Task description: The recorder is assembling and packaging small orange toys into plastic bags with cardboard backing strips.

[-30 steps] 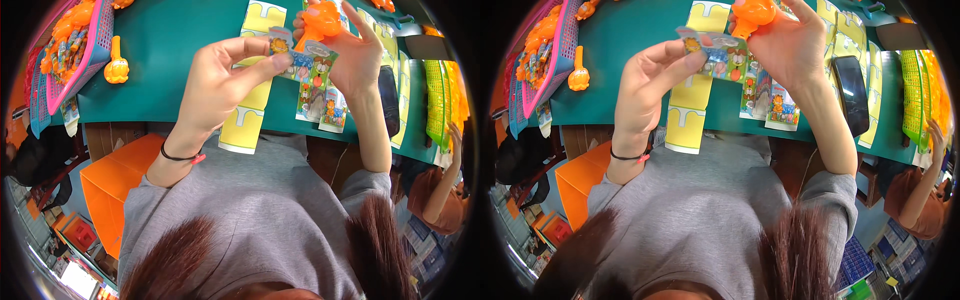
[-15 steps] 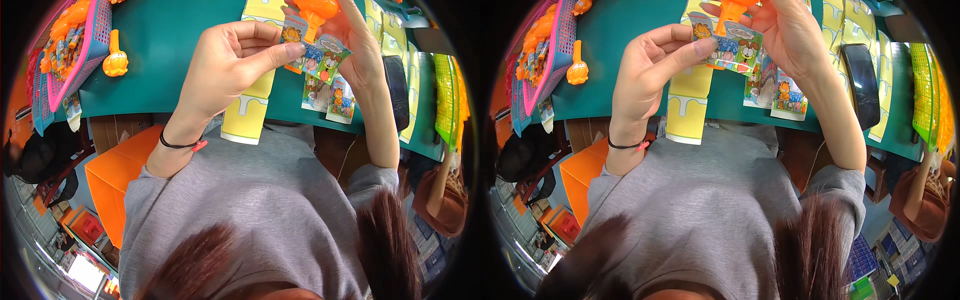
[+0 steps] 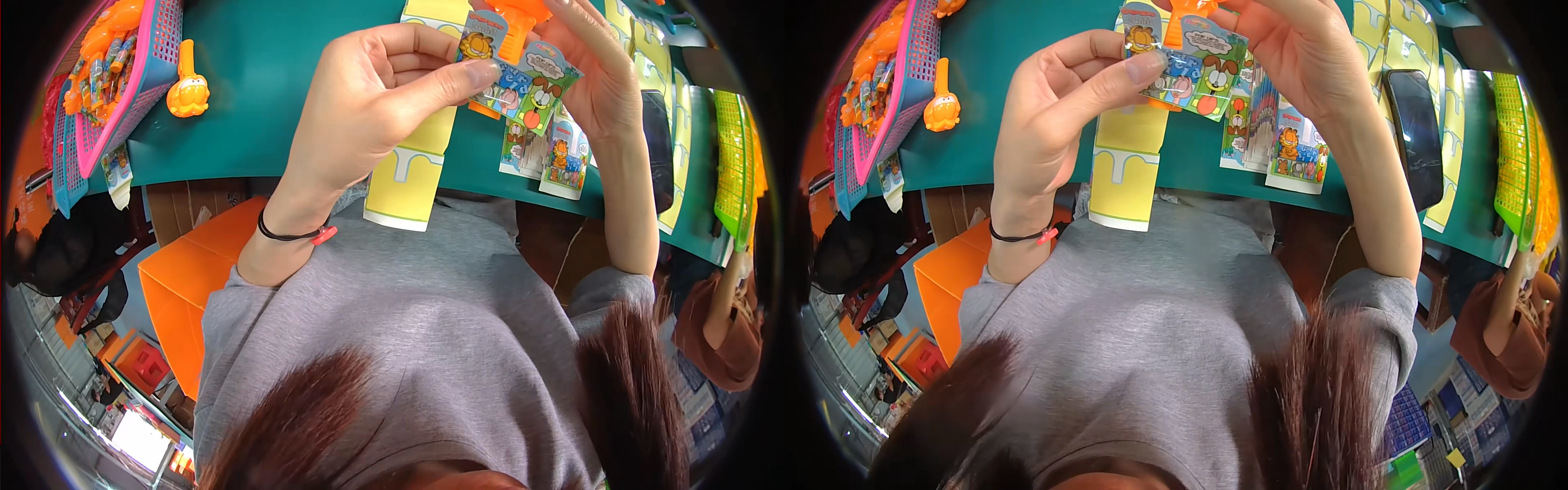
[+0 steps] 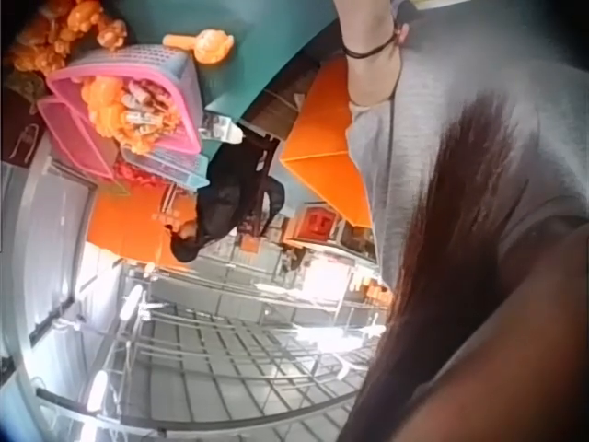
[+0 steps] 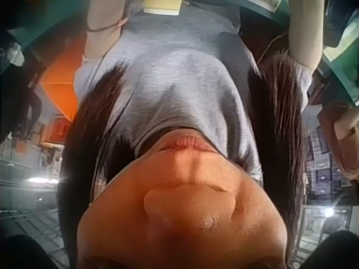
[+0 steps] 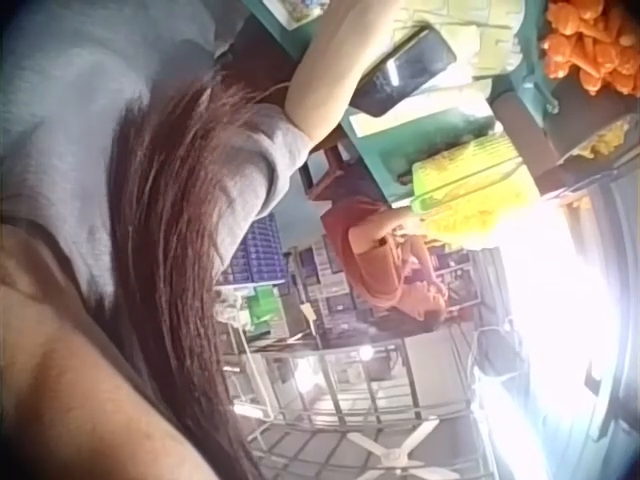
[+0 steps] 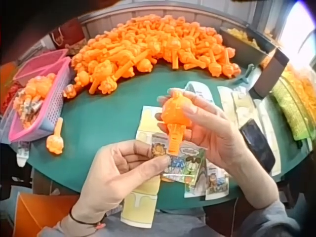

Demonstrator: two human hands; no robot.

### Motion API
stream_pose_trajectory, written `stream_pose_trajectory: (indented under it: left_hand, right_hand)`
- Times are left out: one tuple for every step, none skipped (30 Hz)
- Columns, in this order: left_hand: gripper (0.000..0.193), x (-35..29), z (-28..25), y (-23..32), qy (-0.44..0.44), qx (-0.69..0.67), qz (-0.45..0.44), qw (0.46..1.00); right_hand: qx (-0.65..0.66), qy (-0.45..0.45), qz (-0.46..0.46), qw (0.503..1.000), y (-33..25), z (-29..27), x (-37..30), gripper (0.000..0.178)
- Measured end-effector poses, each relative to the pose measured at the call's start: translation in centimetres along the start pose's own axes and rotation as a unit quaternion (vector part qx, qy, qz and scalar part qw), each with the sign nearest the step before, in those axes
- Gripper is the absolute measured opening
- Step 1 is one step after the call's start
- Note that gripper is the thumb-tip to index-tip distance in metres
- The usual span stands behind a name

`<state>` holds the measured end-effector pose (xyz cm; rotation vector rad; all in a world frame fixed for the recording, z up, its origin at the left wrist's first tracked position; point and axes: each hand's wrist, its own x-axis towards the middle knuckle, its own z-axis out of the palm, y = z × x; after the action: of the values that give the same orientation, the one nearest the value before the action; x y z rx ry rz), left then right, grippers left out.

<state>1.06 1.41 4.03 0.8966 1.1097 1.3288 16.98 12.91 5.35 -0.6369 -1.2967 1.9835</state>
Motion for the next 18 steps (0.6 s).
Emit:
stream_pose_trajectory:
  left_hand:
    - [0.022,0.0,0.1,0.0,0.004,0.001,0.009,1.0]
    - [0.022,-0.1,0.1,0.0,0.009,0.003,0.017,1.0]
    - [0.022,-0.2,0.2,0.1,0.009,0.002,0.017,1.0]
    - [0.021,-0.3,0.4,0.2,0.006,0.015,0.011,1.0]
    - [0.019,-0.5,0.5,0.3,0.002,0.028,0.005,1.0]
    - [0.019,-0.6,0.7,0.3,0.004,0.029,0.006,1.0]
    - [0.018,-0.8,0.9,0.2,0.02,0.049,0.032,0.998]
    - [0.017,-0.9,1.0,0.2,0.035,0.069,0.057,0.995]
    - [0.017,-0.9,0.9,-0.1,0.035,0.069,0.058,0.995]
    - [0.017,-0.9,0.7,-0.4,0.065,0.103,0.12,0.985]
    - [0.017,-1.0,0.5,-0.5,0.095,0.137,0.182,0.969]
    - [0.017,-1.1,0.4,-0.2,0.093,0.136,0.181,0.969]
    - [0.017,-1.2,0.2,0.3,0.084,0.127,0.193,0.969]
    - [0.017,-1.3,0.2,0.7,0.075,0.118,0.205,0.969]
    - [0.018,-1.4,0.5,0.9,0.074,0.126,0.156,0.977]
    - [0.018,-1.3,0.6,0.8,0.075,0.126,0.157,0.977]
    - [0.018,-1.1,0.7,0.5,0.059,0.06,0.109,0.99]
    - [0.02,-0.9,0.8,0.2,0.044,-0.006,0.06,0.997]
  right_hand:
    - [0.0,0.0,0.0,1.0,0.0,0.1,0.0,0.056]
    - [-0.005,0.003,-0.01,1.0,0.0,0.2,0.0,0.057]
    - [-0.01,0.008,-0.02,1.0,0.0,0.3,0.0,0.057]
    - [-0.01,0.007,-0.02,1.0,0.1,0.2,-0.1,0.057]
    - [-0.004,0.004,-0.024,1.0,0.1,0.1,-0.1,0.057]
    - [0.004,-0.001,-0.029,1.0,0.1,-0.1,-0.1,0.056]
    - [0.004,-0.003,-0.029,1.0,0.3,-0.3,0.0,0.056]
    - [0.016,-0.006,-0.036,0.999,0.4,-0.4,0.0,0.055]
    - [0.026,-0.007,-0.043,0.999,0.5,-0.5,0.0,0.054]
    - [0.026,-0.008,-0.044,0.999,0.5,-0.5,0.0,0.054]
    - [0.003,-0.002,-0.035,0.999,0.4,-0.4,0.0,0.053]
    - [-0.02,0.006,-0.026,0.999,0.4,-0.4,-0.1,0.052]
    - [-0.044,0.014,-0.017,0.999,0.4,-0.4,-0.2,0.051]
    - [-0.044,0.016,-0.018,0.999,0.5,-0.6,-0.2,0.051]
    - [-0.014,0.002,-0.029,0.999,0.6,-0.8,-0.1,0.052]
    - [0.016,-0.012,-0.039,0.999,0.6,-0.8,-0.1,0.053]
    - [0.016,-0.013,-0.039,0.999,0.5,-0.5,-0.1,0.053]
    - [0.014,-0.002,-0.035,0.999,0.4,-0.2,-0.3,0.055]
